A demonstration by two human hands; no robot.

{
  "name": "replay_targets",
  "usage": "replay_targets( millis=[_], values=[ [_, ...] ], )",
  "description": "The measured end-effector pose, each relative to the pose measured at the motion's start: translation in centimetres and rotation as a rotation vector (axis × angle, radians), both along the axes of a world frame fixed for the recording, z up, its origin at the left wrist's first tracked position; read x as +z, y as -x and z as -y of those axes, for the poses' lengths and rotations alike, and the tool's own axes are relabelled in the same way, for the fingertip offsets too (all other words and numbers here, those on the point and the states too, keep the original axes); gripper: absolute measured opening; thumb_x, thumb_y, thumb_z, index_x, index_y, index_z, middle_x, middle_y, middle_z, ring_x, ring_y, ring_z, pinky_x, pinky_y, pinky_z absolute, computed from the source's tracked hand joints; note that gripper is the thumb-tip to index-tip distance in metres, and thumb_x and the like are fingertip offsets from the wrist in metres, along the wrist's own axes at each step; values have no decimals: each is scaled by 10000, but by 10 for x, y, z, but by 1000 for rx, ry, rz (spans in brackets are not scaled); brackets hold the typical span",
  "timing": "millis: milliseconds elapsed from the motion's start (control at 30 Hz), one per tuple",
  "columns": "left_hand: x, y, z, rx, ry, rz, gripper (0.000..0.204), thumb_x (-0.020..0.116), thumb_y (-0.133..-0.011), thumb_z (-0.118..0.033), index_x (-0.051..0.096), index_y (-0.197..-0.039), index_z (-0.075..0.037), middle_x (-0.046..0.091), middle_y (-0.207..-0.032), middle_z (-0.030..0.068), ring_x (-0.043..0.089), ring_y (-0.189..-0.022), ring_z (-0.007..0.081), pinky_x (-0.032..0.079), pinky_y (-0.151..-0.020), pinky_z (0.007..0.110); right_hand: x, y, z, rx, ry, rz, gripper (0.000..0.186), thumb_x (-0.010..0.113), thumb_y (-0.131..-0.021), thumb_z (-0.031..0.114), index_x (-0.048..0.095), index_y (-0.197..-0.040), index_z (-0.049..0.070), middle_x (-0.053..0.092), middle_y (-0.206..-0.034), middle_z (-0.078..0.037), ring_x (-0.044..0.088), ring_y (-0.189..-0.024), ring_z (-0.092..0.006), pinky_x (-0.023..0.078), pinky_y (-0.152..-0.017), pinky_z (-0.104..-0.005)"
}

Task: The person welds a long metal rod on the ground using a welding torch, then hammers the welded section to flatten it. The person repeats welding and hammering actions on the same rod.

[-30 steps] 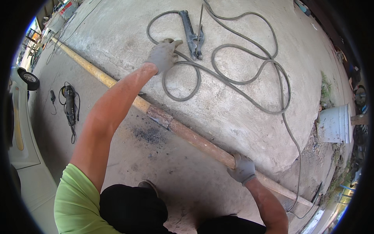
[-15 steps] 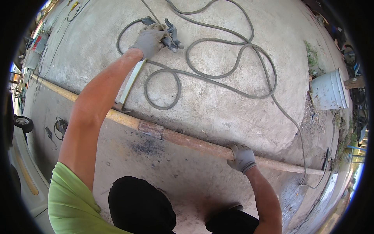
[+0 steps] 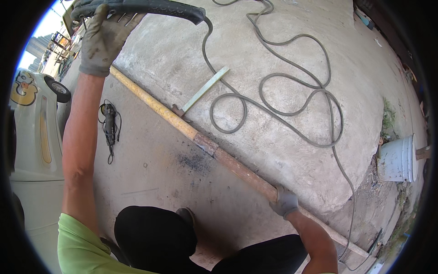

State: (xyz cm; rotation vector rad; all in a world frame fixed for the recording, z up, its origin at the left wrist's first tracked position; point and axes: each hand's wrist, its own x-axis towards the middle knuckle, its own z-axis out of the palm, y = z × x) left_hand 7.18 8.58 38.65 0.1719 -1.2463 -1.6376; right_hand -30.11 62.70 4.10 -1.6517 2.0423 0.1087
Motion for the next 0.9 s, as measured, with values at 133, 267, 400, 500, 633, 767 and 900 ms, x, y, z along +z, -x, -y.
replay_targets(
  millis=[133, 267, 400, 500, 633, 767, 900],
  values=[
    [51, -87, -72, 60, 36, -48, 761, 595, -1113, -233, 141, -1702, -71, 191, -1740, 297, 174, -1651, 474, 228, -1357, 683, -1, -3, 0, 40, 63, 4, 645, 821, -813, 378, 624, -1324, 38, 721, -1176, -240, 734, -1037, -438, 587, -924, -538],
    [69, -108, -162, 16, -19, -402, 647, 522, -1129, -239, 242, -1677, -37, 247, -1709, 313, 188, -1646, 471, 235, -1333, 725, 3, -1, 0, 21, 36, 53, 623, 808, -828, 365, 625, -1335, 52, 718, -1203, -235, 729, -1062, -433, 582, -941, -533],
    [105, -135, -243, -235, -31, -479, 655, 460, -1160, -363, 231, -1672, -26, 336, -1690, 289, 285, -1611, 482, 299, -1284, 775, 9, -3, 2, 44, 46, 38, 595, 804, -846, 381, 620, -1314, 63, 730, -1211, -228, 734, -1082, -421, 588, -934, -535],
    [121, -178, -280, -171, 72, -358, 659, 472, -1163, -336, 256, -1673, 22, 360, -1708, 266, 342, -1603, 407, 264, -1344, 637, 0, 0, -5, 38, 82, 16, 576, 806, -855, 395, 625, -1293, 67, 735, -1213, -225, 740, -1082, -418, 596, -920, -538],
    [143, -222, -335, 260, 13, -197, 699, 513, -1155, -351, 260, -1688, 24, 443, -1663, 262, 445, -1537, 370, 290, -1335, 570, -3, 4, -8, 43, 115, 8, 586, 814, -853, 412, 629, -1295, 75, 737, -1215, -220, 748, -1067, -415, 601, -908, -537],
    [135, -213, -374, 432, -150, -20, 641, 541, -1145, -401, 422, -1598, 37, 636, -1176, 128, 619, -922, 194, 545, -734, 329, 4, -3, -5, 7, 108, 29, 529, 815, -858, 399, 655, -1250, 82, 744, -1192, -211, 738, -1082, -417, 584, -936, -534],
    [73, -203, -374, 249, -361, 78, 640, 528, -1144, -492, 498, -1545, 6, 626, -898, 45, 523, -682, 100, 436, -553, 258, 4, -3, -8, 32, 122, 13, 590, 829, -846, 415, 644, -1296, 82, 745, -1189, -207, 739, -1076, -415, 586, -934, -529]
  ],
)
